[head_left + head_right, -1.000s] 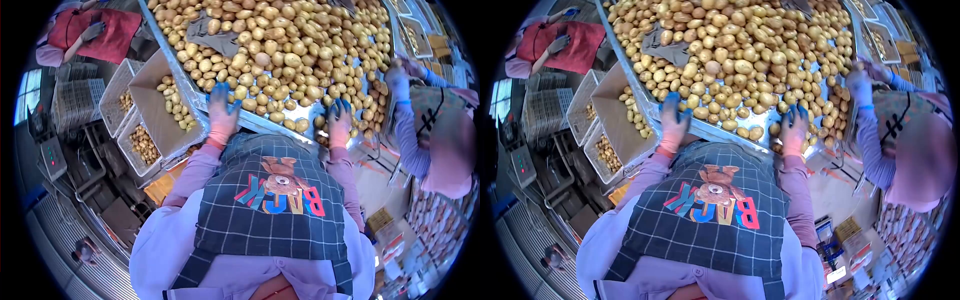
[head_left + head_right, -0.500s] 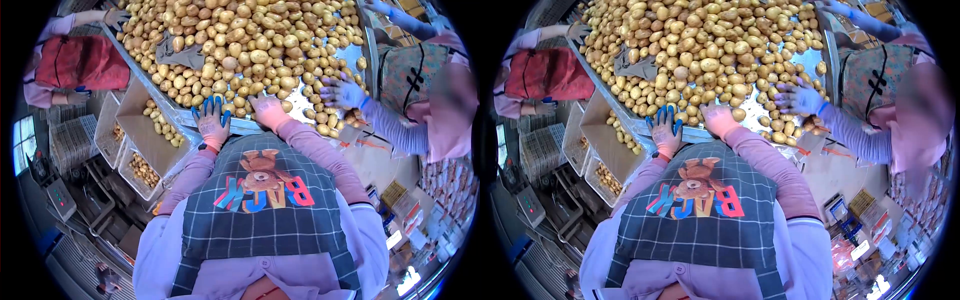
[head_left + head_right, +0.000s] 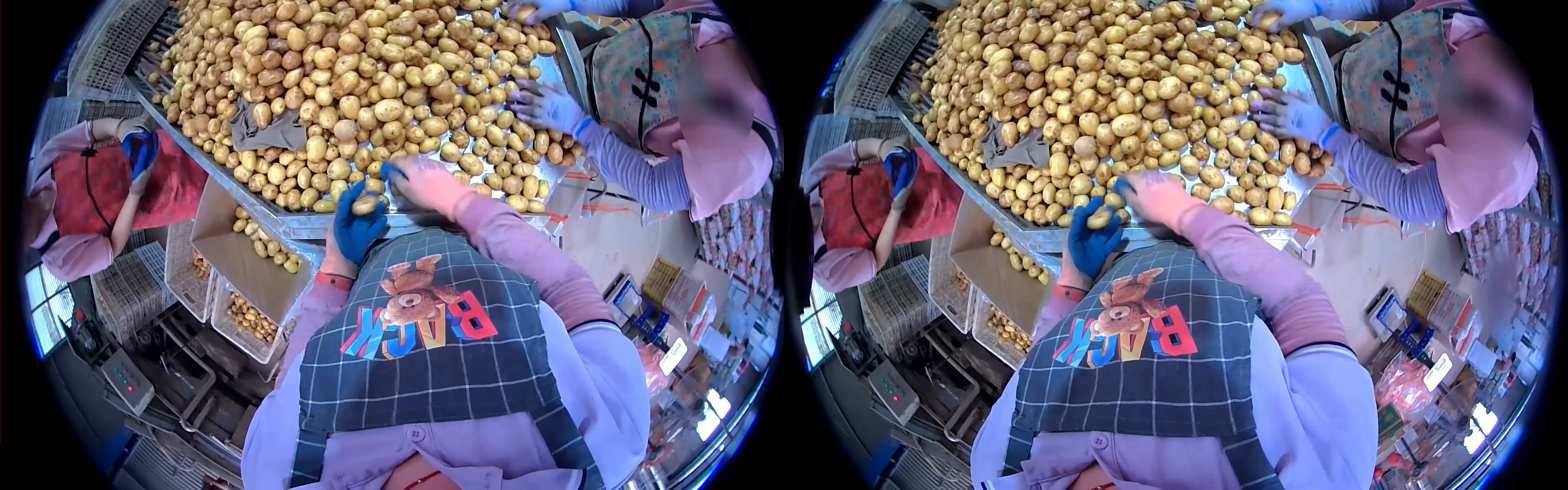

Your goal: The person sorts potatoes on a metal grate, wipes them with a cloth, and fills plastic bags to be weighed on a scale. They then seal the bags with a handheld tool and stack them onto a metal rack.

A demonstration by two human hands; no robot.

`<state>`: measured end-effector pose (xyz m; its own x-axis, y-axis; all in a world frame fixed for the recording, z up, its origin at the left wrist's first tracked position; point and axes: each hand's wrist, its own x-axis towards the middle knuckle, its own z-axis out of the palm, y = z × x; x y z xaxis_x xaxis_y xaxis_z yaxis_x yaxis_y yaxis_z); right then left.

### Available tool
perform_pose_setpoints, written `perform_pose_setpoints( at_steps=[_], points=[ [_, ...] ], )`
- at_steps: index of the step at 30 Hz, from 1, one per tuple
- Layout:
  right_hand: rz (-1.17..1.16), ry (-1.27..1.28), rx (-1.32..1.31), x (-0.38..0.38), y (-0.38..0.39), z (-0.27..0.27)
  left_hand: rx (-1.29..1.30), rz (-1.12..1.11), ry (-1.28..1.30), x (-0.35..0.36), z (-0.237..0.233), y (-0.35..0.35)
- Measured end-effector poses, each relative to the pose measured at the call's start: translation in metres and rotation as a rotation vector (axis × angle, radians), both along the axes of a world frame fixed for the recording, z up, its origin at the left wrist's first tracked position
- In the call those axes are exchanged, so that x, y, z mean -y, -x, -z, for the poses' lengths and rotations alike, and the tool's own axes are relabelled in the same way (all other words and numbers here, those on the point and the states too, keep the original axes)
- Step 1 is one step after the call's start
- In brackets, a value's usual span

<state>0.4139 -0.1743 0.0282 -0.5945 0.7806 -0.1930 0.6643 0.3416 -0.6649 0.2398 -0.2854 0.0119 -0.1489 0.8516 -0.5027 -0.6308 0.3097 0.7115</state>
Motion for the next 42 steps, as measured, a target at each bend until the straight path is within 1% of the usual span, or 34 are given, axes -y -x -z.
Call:
perform_pose_setpoints(
  at_steps=[1,3,4,5,6,8,9,10,11,13,15,16,17,18,19,20,22,23,25,26,27,28,29,30,31,32,33,34,35,36,37,39,41,42],
  points=[
    [0.096,-0.078,0.161,-0.009,0.006,0.001,0.159,0.045,0.030,-0.004,-0.006,-0.003],
    [0.078,-0.106,0.254,-0.027,0.006,0.033,0.580,0.219,0.039,-0.007,0.036,0.013],
    [0.017,-0.097,0.238,-0.028,0.002,0.035,0.443,0.172,0.143,-0.012,0.039,0.005],
    [-0.046,-0.090,0.223,-0.028,-0.002,0.037,0.300,0.250,0.126,-0.014,0.046,0.001],
    [-0.055,-0.039,0.273,-0.028,-0.006,0.037,-0.011,0.348,-0.022,-0.012,0.058,-0.004],
    [-0.027,-0.051,0.243,-0.018,-0.023,0.053,-0.323,0.446,-0.181,-0.017,0.048,-0.015],
    [-0.008,-0.060,0.215,-0.014,-0.032,0.062,0.156,0.284,-0.067,-0.019,0.037,-0.017],
    [0.069,0.125,0.184,-0.014,-0.036,0.051,0.628,0.111,0.055,-0.021,0.021,-0.017],
    [0.286,0.159,0.041,-0.006,-0.035,0.044,0.629,0.114,0.057,-0.024,0.015,-0.016],
    [0.095,0.340,-0.133,-0.001,-0.033,0.016,0.750,0.121,-0.016,-0.023,0.007,-0.017],
    [0.014,0.179,-0.211,-0.009,-0.026,0.001,0.814,0.123,0.027,-0.017,0.013,-0.018],
    [0.191,-0.001,-0.140,-0.025,-0.022,0.013,0.366,0.323,-0.123,-0.008,0.037,-0.015],
    [0.360,-0.186,-0.068,-0.045,-0.019,0.029,0.683,0.268,-0.075,-0.008,0.046,-0.010],
    [0.302,-0.264,0.070,-0.065,-0.019,0.049,0.988,0.205,0.006,-0.008,0.056,-0.006],
    [0.243,-0.341,0.204,-0.080,-0.018,0.063,0.984,0.203,0.005,-0.009,0.055,-0.005],
    [0.246,-0.336,0.195,-0.087,-0.012,0.058,0.953,0.215,0.032,-0.008,0.052,-0.003],
    [0.066,-0.064,0.458,-0.103,0.000,0.047,0.916,0.236,0.052,-0.010,0.050,0.000],
    [0.046,0.031,0.439,-0.102,0.001,0.056,0.810,0.215,0.026,-0.008,0.055,0.000],
    [0.080,-0.044,0.427,-0.085,-0.001,0.058,0.612,0.183,-0.022,-0.003,0.064,-0.006],
    [0.218,-0.031,0.305,-0.069,-0.004,0.033,0.796,0.222,-0.019,-0.006,0.059,-0.004],
    [0.400,0.014,0.140,-0.053,0.000,0.037,0.971,0.267,0.001,-0.009,0.054,-0.003],
    [0.411,0.103,0.001,-0.032,0.002,0.025,0.556,0.347,-0.067,-0.013,0.042,-0.010],
    [0.230,0.066,-0.187,-0.010,0.000,0.008,0.139,0.411,-0.122,-0.010,0.037,-0.017],
    [-0.062,0.038,-0.317,0.007,-0.002,0.013,0.307,0.370,-0.077,-0.008,0.044,-0.016],
    [-0.197,-0.128,-0.264,0.028,-0.004,0.026,0.476,0.319,-0.023,-0.007,0.051,-0.016],
    [-0.199,-0.083,-0.278,0.030,-0.013,0.026,0.635,0.264,0.038,-0.007,0.054,-0.016],
    [-0.203,-0.045,-0.292,0.030,-0.029,0.025,1.115,0.384,0.083,-0.010,0.055,-0.005],
    [-0.250,-0.172,-0.261,0.028,-0.047,0.020,1.118,0.388,0.082,-0.012,0.050,-0.007],
    [-0.297,-0.298,-0.232,0.026,-0.069,0.015,0.854,0.428,0.078,-0.013,0.045,-0.009],
    [-0.221,-0.134,-0.161,0.028,-0.093,0.018,0.588,0.462,0.072,-0.014,0.043,-0.010],
    [-0.144,0.030,-0.091,0.033,-0.117,0.022,0.588,0.464,0.071,-0.014,0.044,-0.009],
    [-0.098,-0.021,0.113,0.040,-0.163,0.024,0.831,0.313,0.084,-0.014,0.050,-0.006],
    [0.237,-0.181,0.223,0.041,-0.187,0.036,0.769,0.437,-0.227,-0.016,0.051,-0.009],
    [0.228,-0.176,0.227,0.037,-0.189,0.042,0.754,0.389,-0.091,-0.019,0.045,-0.011]
  ],
)
